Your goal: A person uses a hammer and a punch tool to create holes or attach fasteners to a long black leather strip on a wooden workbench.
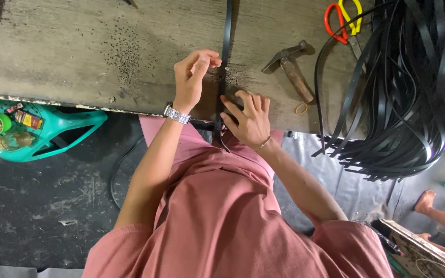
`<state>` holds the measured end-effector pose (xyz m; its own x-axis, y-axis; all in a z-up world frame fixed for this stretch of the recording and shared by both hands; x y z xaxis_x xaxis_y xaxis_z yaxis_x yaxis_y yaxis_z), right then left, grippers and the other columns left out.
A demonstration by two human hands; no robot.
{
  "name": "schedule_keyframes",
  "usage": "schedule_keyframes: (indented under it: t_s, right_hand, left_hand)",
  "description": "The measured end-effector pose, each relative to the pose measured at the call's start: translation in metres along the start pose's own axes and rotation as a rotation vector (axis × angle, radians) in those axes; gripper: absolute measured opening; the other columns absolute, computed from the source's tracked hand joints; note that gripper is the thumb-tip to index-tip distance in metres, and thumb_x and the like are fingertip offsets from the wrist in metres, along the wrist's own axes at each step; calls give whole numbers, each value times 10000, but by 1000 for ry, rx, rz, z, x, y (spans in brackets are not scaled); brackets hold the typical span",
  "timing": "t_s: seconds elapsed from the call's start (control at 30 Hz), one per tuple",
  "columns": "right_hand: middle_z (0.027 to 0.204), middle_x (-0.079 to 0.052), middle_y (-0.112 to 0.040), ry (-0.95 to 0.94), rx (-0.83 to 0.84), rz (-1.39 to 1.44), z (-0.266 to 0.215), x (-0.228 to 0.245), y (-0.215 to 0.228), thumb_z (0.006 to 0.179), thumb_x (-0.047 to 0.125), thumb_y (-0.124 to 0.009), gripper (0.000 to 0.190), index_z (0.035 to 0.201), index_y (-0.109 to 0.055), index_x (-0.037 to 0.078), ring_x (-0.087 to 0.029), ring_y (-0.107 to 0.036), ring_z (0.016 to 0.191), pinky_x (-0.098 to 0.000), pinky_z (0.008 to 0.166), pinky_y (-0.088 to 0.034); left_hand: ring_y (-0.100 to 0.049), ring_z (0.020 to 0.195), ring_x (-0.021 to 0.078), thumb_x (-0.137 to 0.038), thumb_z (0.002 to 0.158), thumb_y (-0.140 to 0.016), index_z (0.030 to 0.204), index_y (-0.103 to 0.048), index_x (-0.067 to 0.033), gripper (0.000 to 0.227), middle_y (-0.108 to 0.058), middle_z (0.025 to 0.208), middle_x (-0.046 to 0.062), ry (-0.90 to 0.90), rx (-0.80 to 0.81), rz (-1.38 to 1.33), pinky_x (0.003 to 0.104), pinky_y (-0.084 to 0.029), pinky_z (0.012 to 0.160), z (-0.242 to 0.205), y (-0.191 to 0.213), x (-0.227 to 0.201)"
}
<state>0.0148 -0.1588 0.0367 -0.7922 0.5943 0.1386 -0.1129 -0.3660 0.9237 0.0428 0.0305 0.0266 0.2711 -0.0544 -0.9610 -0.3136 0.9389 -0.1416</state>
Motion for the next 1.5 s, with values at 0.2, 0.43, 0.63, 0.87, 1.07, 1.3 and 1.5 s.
schedule_keyframes:
  t_s: [0.2, 0.43, 0.63, 0.87, 1.07, 1.3, 1.5]
  right_hand:
    - [1258, -67, -523, -123, 188, -33, -2, -6, -11, 1042, 545, -493, 473, 1435, -598, 303, -312, -507, 1002, -479, 877, -401]
    - [1161, -50, -564, -91, -37, 105, 1, -5, 2, 1004, 466, -659, 311, 1152, -769, 216, -275, -535, 927, -439, 844, -397]
    - [1189, -52, -569, -134, 10, 95, 1, -6, 0, 1007, 519, -609, 394, 1208, -741, 208, -289, -548, 966, -458, 870, -414]
    - [1298, -54, -510, -193, 171, 85, -4, -12, -12, 1020, 635, -453, 516, 1303, -694, 277, -295, -502, 1007, -474, 874, -395]
    - [1348, -94, -482, -227, 247, 93, -4, -15, -17, 1009, 677, -400, 639, 1416, -588, 221, -312, -494, 1088, -472, 902, -381]
    - [1295, -84, -481, -402, 225, 185, -3, -22, -26, 852, 579, -702, 742, 1471, -528, 210, -306, -479, 1156, -533, 985, -373]
    - [1167, -52, -467, -218, -24, 214, 20, -20, -28, 932, 516, -704, 554, 1348, -607, 162, -259, -449, 1051, -400, 818, -292]
  left_hand:
    - [-737, 873, 242, -281, 1053, -484, 1064, -708, 2, 361, -745, 924, 145, 13, 1, 29, 341, -604, 833, 0, -1, -1]
    - [-733, 880, 241, -292, 1051, -502, 1049, -709, 2, 360, -739, 932, 140, -2, -11, 5, 342, -618, 839, 0, 1, 0]
    - [-739, 880, 237, -303, 1062, -500, 1055, -710, -10, 360, -742, 937, 131, -6, -3, 6, 342, -615, 840, 0, 1, 3]
    - [-727, 878, 234, -277, 1060, -501, 1040, -707, -1, 345, -734, 939, 138, 0, 2, -11, 334, -615, 832, 0, 0, -2]
    - [-725, 881, 239, -258, 1054, -523, 1036, -709, 3, 321, -733, 947, 145, -5, 15, -40, 336, -616, 839, -1, -1, 1]
    - [-736, 899, 172, -323, 1025, -620, 1250, -677, -58, 352, -759, 1044, 111, -90, 166, 160, 254, -607, 754, -5, -13, -3]
    - [-745, 791, 297, -69, 970, -719, 982, -782, -12, 85, -767, 859, 136, -290, 126, 355, 353, -599, 732, -5, -20, -6]
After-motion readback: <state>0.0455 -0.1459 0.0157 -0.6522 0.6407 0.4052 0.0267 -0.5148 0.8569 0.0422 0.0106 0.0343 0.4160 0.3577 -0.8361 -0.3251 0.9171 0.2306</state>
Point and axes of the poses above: each hand's wrist, its own z-axis towards the middle knuckle, its own y-axis out of the back of the hand, x = y × z, the point moved 5 cm from there along z, towards the middle knuckle
